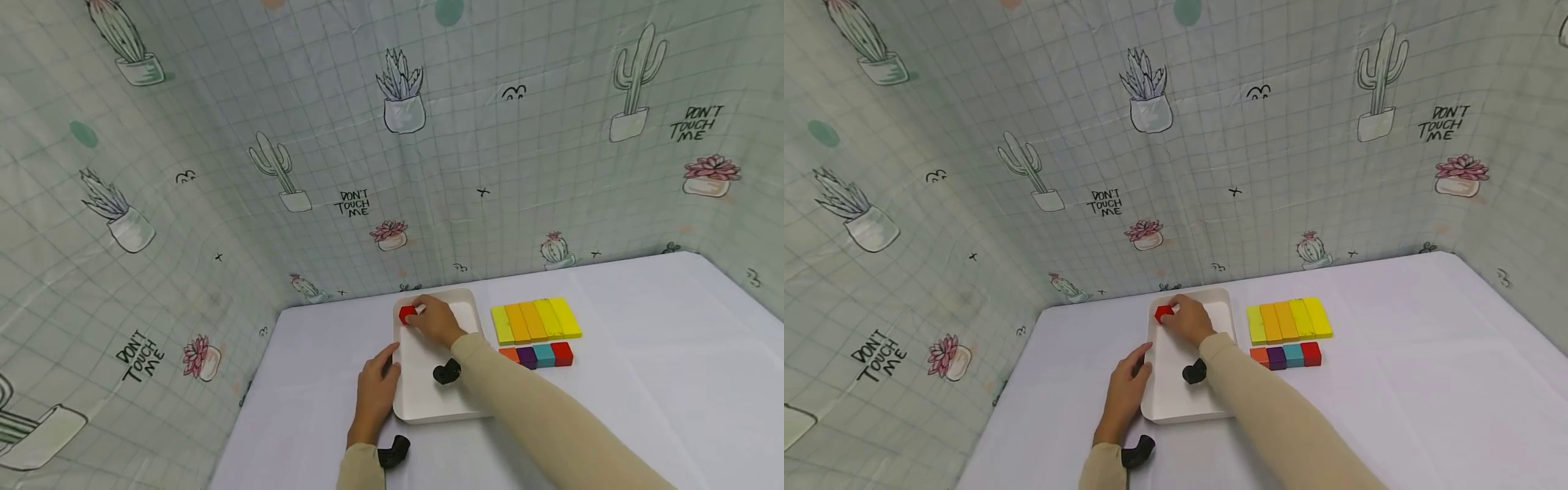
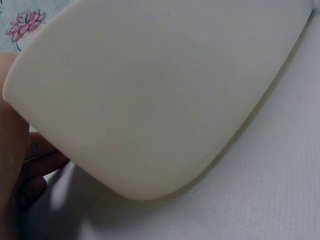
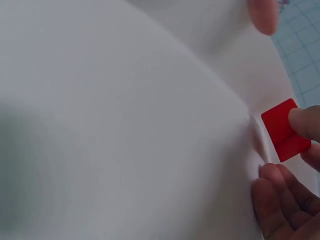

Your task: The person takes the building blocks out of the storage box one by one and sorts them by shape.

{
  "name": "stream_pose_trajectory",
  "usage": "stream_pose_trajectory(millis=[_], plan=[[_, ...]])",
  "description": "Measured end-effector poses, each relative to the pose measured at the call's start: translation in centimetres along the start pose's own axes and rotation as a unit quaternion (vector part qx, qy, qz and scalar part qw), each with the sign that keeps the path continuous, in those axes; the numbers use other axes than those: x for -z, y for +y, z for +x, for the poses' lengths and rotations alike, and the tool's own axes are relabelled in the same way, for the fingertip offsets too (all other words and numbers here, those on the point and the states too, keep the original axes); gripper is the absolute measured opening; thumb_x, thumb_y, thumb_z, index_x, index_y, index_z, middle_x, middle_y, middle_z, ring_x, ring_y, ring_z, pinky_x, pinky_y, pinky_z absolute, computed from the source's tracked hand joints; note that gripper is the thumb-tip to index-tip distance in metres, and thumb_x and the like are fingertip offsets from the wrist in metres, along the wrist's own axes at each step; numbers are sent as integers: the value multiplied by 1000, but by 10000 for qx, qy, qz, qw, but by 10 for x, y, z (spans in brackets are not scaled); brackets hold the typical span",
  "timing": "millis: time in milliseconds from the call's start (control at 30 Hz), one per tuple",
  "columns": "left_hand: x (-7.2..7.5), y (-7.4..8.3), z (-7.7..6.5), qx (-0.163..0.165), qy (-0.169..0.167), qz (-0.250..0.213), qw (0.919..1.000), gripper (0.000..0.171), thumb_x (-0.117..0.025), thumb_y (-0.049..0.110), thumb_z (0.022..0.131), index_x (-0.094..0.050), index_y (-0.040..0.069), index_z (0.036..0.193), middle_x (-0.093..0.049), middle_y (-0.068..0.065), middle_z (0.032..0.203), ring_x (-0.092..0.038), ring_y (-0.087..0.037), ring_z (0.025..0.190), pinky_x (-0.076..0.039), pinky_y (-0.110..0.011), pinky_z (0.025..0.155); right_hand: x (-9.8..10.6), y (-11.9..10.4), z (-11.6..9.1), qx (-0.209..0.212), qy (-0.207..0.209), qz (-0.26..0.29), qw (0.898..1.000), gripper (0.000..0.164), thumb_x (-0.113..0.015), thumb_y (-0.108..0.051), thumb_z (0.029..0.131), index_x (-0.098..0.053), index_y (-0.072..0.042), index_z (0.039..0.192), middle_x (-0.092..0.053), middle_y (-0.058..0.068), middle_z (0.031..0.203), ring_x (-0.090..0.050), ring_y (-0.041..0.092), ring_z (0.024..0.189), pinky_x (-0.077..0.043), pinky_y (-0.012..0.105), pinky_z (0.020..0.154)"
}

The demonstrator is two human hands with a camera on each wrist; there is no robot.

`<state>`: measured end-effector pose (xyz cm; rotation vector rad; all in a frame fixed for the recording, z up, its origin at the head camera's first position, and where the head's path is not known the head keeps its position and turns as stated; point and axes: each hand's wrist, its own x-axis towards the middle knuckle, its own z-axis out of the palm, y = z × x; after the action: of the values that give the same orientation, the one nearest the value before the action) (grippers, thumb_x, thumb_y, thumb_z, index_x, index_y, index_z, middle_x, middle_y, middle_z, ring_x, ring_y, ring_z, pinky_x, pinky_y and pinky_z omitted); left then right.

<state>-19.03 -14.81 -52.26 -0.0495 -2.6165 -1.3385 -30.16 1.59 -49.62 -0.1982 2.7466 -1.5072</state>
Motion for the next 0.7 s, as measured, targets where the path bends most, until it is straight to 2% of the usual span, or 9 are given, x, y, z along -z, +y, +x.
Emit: stream_pose_trajectory(millis=[200, 333, 500, 700], plan=[[4, -1, 4, 182, -39, -48, 9998, 39, -58, 19, 98, -64, 25, 136, -63, -5, 132, -54, -27, 125, -42, -51, 106, 9, -2, -3, -245, -141, 698, 9972, 35, -71, -15, 91, -61, -2, 121, -67, 12, 98, -63, 20, 74, -55, 31, 66], [5, 1, 5, 180, 1, -130, 9998, 39, -58, 18, 98, -64, 23, 136, -62, -6, 132, -54, -28, 124, -42, -52, 105, 10, -3, -8, -355, -232, 1140, 9926, 34, -69, -11, 90, -59, -1, 121, -67, 12, 92, -62, 19, 68, -54, 29, 64], [3, 4, 4, 265, -66, -109, 9996, 39, -58, 19, 98, -64, 24, 136, -62, -6, 134, -53, -28, 125, -41, -53, 106, 14, -4, -15, -504, -289, 1380, 9887, 33, -69, -11, 88, -59, 0, 118, -66, 13, 96, -64, 20, 73, -56, 29, 67], [1, 7, 0, 321, -83, -78, 9994, 38, -57, 19, 98, -65, 22, 136, -61, -8, 135, -53, -30, 126, -40, -53, 107, 24, -11, -30, -804, -466, 2242, 9701, 35, -68, -7, 90, -56, 1, 122, -68, 17, 105, -69, 24, 82, -60, 35, 73]])
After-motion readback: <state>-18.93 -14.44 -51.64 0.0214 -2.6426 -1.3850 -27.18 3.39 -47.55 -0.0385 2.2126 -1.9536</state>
